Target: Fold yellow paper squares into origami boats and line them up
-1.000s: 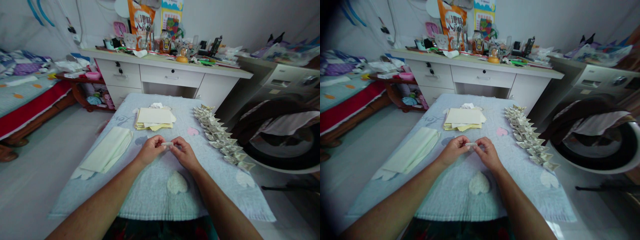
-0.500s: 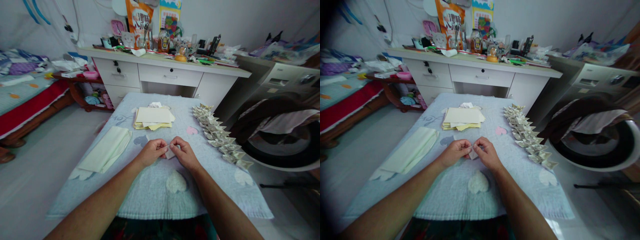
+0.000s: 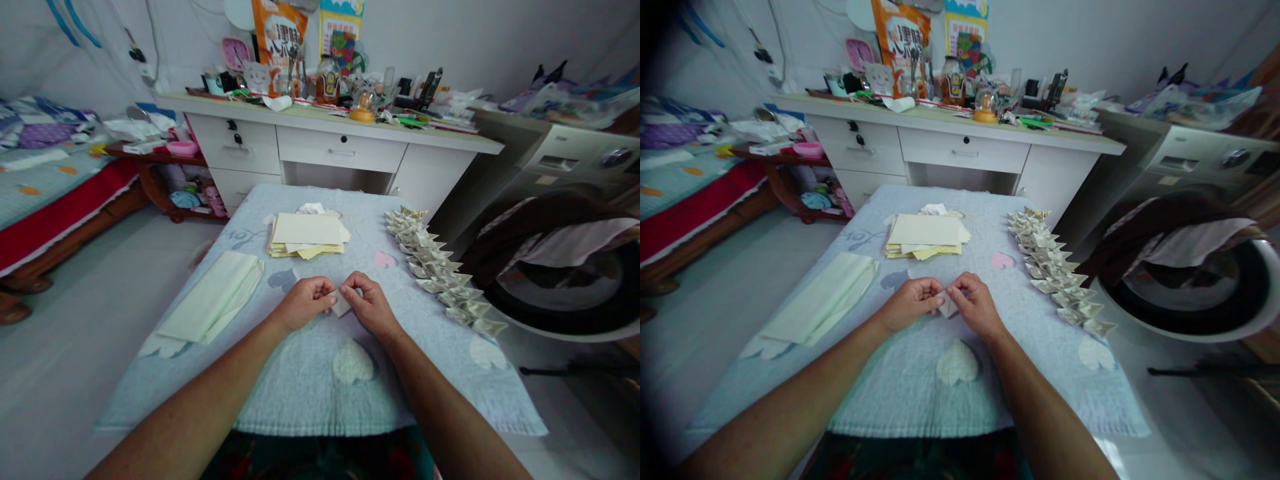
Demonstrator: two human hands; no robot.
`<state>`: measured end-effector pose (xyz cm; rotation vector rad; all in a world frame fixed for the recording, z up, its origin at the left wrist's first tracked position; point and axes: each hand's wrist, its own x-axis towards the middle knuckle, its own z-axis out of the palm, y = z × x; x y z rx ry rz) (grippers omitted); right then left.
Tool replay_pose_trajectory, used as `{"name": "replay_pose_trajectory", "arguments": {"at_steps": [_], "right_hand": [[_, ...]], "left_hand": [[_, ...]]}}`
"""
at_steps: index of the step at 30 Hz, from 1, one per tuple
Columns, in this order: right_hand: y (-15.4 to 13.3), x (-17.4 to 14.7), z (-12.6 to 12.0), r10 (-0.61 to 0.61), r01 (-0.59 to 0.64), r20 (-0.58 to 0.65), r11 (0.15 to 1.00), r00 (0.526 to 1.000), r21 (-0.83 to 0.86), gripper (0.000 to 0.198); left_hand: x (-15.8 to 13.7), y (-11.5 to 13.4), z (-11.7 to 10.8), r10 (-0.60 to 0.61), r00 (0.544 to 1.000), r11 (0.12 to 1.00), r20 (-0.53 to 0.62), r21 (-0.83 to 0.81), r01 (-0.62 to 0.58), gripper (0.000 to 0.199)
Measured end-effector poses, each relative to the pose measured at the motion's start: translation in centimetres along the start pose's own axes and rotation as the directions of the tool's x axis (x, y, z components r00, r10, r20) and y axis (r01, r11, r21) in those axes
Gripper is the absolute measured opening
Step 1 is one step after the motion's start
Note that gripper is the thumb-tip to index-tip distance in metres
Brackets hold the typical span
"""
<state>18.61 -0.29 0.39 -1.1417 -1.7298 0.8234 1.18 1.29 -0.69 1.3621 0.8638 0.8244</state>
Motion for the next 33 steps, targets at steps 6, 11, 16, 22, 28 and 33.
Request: {"name": "replay_pose_trajectory", "arguments": {"at_steps": [6,11,16,22,28,33], "right_hand": [[0.1,-0.1,0.3,0.053,-0.061,0.046,0.983,0.998,0.171,0.022],[0.5,-0.1,0.6,0.045,-0.047,0.026,0.996,0.999,0.079,0.01],[0.9,0.0,0.5,-0.15,0.135,-0.048,0.962,0.988,-0.237,0.012],[1.4,-0.1,0.4,-0.14,0.175,0.107,0.813,0.984,-0.555,0.023],[1.1,-0.5,0.4,-0.038,0.191,0.252,0.763,0.967,-0.617,0.022],[0.6,-0.6,-0.3,-0.003,0.199,0.316,0.782,0.949,-0.591,0.015]], "left_hand": [[0.2,0.0,0.0,0.006,0.997,0.988,-0.083,-0.151,-0.018,0.026],[0.1,-0.3,-0.1,0.064,0.987,0.994,-0.15,0.099,-0.049,0.019],[-0.2,0.1,0.1,0.36,0.917,0.853,-0.172,0.459,-0.249,0.019],[-0.4,-0.2,0.0,0.419,0.908,0.637,0.001,0.712,-0.295,0.014],[-0.6,-0.8,-0.1,0.345,0.934,0.527,0.091,0.805,-0.273,0.017],[-0.8,-0.5,-0.5,0.34,0.927,0.411,0.157,0.862,-0.297,0.012]]}}
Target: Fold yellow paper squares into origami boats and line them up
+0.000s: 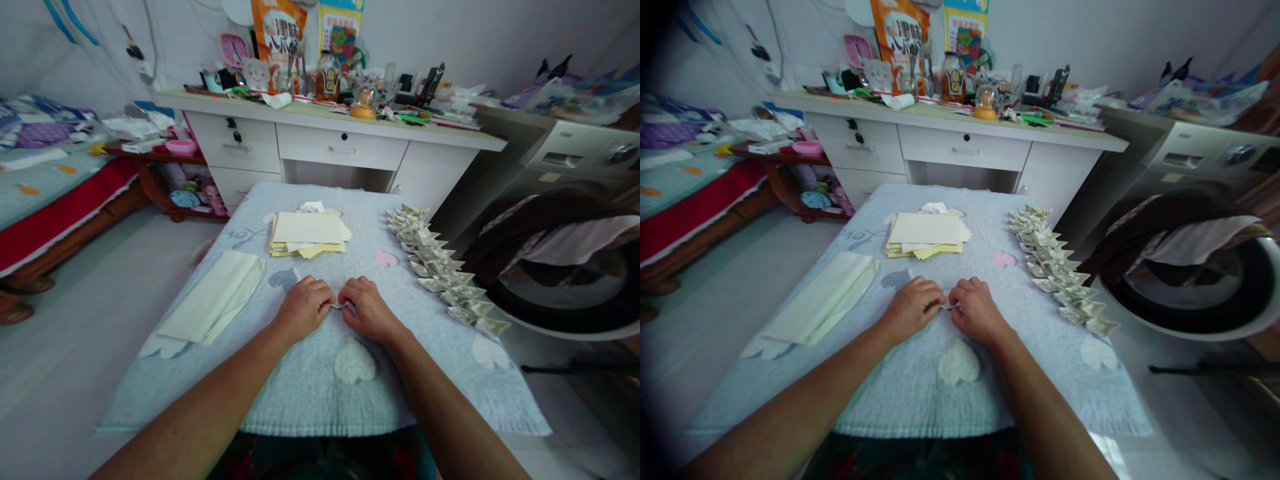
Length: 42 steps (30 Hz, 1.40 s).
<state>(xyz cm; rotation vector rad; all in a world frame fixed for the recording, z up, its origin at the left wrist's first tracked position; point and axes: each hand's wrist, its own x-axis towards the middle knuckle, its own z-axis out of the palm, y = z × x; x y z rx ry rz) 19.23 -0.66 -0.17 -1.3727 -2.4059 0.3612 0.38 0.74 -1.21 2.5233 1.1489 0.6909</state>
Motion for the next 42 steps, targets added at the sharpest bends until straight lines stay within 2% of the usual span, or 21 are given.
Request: {"name": "replay_pose_trajectory", "arguments": {"at_steps": [5,11,15,23,28,42], "right_hand": [[0.6,-0.1,-0.3,0.024,-0.025,0.007,0.997,1.0,0.074,0.009],[1.0,0.0,0.0,0.106,-0.105,0.003,0.982,0.994,0.156,0.002],[0.9,0.1,0.1,0.171,-0.17,0.008,0.973,0.985,0.159,0.005],[0.2,0.3,0.0,0.283,-0.284,0.019,0.954,0.959,0.096,0.012],[-0.1,0.3,0.1,0.295,-0.295,0.01,0.954,0.956,0.056,0.016],[-0.4,0.6,0.5,0.344,-0.343,-0.009,0.936,0.939,-0.073,0.018]], "left_hand": [[0.0,0.0,-0.3,-0.039,0.999,0.998,0.033,0.043,0.038,0.009],[0.0,-0.1,-0.2,-0.107,0.994,0.994,0.02,-0.012,0.107,0.008],[0.1,-0.2,-0.1,-0.14,0.99,0.99,0.025,-0.028,0.141,0.012],[0.3,-0.4,0.0,-0.216,0.976,0.976,0.008,0.012,0.216,0.014],[0.6,-0.4,-0.1,-0.216,0.976,0.976,0.036,0.042,0.214,0.018],[0.4,0.0,0.1,-0.265,0.964,0.951,0.023,0.169,0.257,0.013]]}}
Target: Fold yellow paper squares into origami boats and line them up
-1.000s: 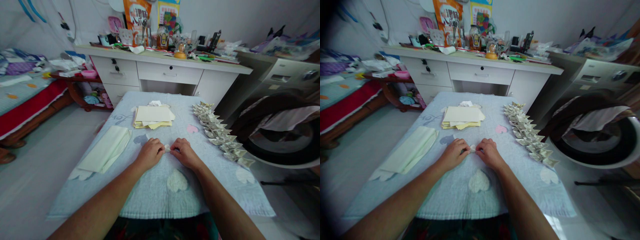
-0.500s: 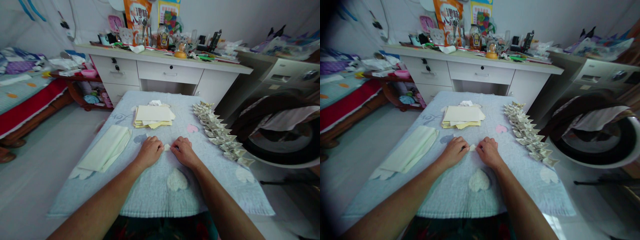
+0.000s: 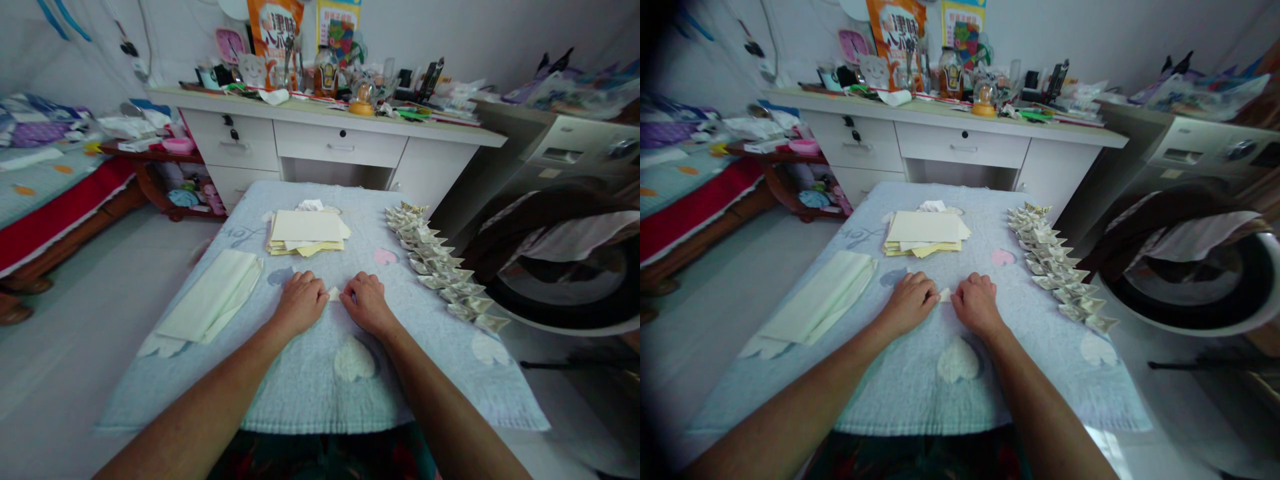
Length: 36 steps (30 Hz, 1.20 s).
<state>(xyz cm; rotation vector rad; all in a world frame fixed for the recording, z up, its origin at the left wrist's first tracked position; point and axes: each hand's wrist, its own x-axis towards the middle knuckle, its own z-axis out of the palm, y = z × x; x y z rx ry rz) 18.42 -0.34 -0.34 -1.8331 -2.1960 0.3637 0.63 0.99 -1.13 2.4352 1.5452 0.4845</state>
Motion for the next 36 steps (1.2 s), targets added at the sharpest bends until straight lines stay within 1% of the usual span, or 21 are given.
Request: {"name": "replay_pose_trajectory", "arguments": {"at_steps": [4,7,12,16,18,20,23,25,28,32,36], "right_hand": [[-0.1,0.0,0.1,0.004,-0.005,-0.011,1.0,1.0,-0.017,0.018],[-0.2,0.0,0.1,0.007,-0.007,-0.009,0.999,1.0,-0.036,0.018],[-0.2,0.0,0.1,-0.005,0.004,-0.014,0.998,1.0,-0.059,0.017],[-0.2,-0.1,0.1,-0.019,0.018,-0.02,0.998,1.0,-0.052,0.015],[-0.1,-0.1,0.1,-0.022,0.021,-0.019,0.999,1.0,-0.05,0.014],[-0.1,-0.1,0.1,-0.021,0.02,-0.02,0.999,1.0,-0.05,0.014],[-0.2,0.0,0.1,-0.014,0.013,-0.015,0.999,1.0,-0.052,0.014],[-0.2,0.0,0.1,-0.014,0.013,-0.013,0.998,1.0,-0.053,0.014],[-0.2,0.0,0.0,-0.016,0.016,-0.006,0.998,1.0,-0.054,0.013],[-0.2,0.0,0.0,-0.01,0.01,-0.007,0.999,1.0,-0.049,0.014],[0.1,-0.1,-0.1,0.001,-0.001,-0.006,1.0,1.0,-0.019,0.012]], "left_hand": [[-0.2,0.0,0.1,-0.068,0.998,0.997,-0.006,0.022,0.069,0.014],[-0.2,0.0,0.1,-0.091,0.996,0.996,-0.002,0.018,0.091,0.014],[-0.1,-0.3,0.2,-0.106,0.994,0.994,0.009,-0.005,0.106,0.013],[0.0,-0.8,0.0,-0.096,0.994,0.994,0.047,-0.055,0.099,0.009],[0.2,-1.0,-0.3,-0.085,0.995,0.992,0.056,-0.091,0.09,0.009],[0.4,-1.1,-0.6,-0.055,0.997,0.985,0.053,-0.162,0.063,0.011],[0.8,-1.2,-0.8,0.058,0.998,0.948,0.034,-0.316,-0.044,0.019],[1.1,-1.2,-0.6,0.138,0.99,0.919,0.015,-0.376,-0.122,0.021],[1.3,-1.2,-0.1,0.197,0.98,0.918,0.02,-0.355,-0.177,0.024],[1.4,-1.2,0.4,0.189,0.981,0.945,0.052,-0.283,-0.167,0.025],[1.3,-1.3,0.4,0.179,0.982,0.954,0.064,-0.255,-0.158,0.026]]}}
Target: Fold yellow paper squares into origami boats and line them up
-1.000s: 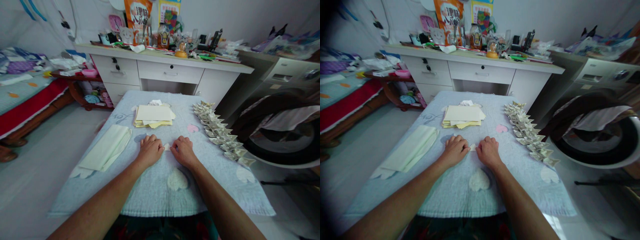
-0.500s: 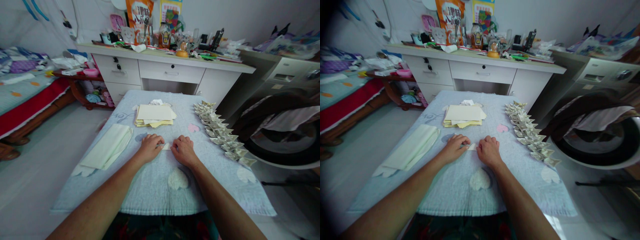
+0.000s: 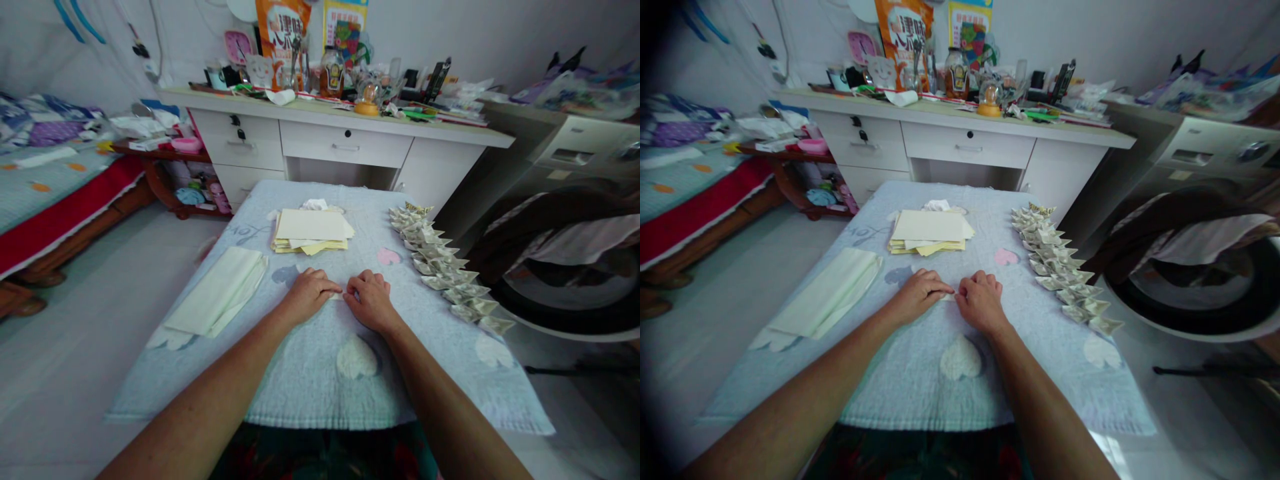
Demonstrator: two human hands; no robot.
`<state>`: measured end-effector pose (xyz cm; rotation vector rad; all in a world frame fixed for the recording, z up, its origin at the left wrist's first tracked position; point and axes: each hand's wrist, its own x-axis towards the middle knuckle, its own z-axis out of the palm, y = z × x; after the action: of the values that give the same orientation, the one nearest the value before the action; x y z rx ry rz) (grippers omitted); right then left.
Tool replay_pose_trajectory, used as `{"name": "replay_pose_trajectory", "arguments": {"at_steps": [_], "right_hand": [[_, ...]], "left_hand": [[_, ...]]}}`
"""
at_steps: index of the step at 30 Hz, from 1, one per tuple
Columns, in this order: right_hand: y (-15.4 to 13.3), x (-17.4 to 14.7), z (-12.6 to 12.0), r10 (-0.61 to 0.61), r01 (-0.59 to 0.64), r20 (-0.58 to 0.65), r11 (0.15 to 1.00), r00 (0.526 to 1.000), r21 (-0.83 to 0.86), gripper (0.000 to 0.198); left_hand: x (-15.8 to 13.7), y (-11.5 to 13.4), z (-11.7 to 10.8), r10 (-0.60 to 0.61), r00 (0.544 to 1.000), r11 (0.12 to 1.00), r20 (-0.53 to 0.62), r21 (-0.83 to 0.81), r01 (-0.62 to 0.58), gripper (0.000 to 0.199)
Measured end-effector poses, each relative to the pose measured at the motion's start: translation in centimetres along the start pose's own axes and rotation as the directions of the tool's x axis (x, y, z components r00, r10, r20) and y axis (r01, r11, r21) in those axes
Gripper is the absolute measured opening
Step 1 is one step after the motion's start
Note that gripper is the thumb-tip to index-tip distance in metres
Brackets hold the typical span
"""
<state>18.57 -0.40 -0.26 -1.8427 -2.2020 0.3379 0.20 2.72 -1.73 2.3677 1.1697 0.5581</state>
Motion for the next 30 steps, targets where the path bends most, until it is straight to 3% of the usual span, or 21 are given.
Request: {"name": "replay_pose_trajectory", "arguments": {"at_steps": [12,17,23,30], "right_hand": [[0.7,0.0,-0.8,-0.024,0.02,0.074,0.998,0.997,0.063,0.013],[0.6,-0.2,-0.4,-0.05,0.052,-0.024,0.993,0.998,0.107,0.013],[-0.5,0.2,1.2,-0.048,0.048,-0.149,0.999,0.988,-0.002,0.043],[-0.9,0.6,1.9,-0.015,0.001,-0.177,0.997,0.984,-0.079,0.067]], "left_hand": [[-0.1,0.3,-0.3,-0.019,1.0,1.0,0.01,0.016,0.019,0.026],[-0.1,0.1,-0.1,-0.01,1.0,1.0,0.005,0.025,0.01,0.027],[-0.2,-0.2,0.1,0.001,1.0,0.999,0.008,0.041,-0.001,0.027],[-0.3,0.2,-0.5,-0.029,0.998,0.998,0.048,0.061,0.026,0.028]]}}
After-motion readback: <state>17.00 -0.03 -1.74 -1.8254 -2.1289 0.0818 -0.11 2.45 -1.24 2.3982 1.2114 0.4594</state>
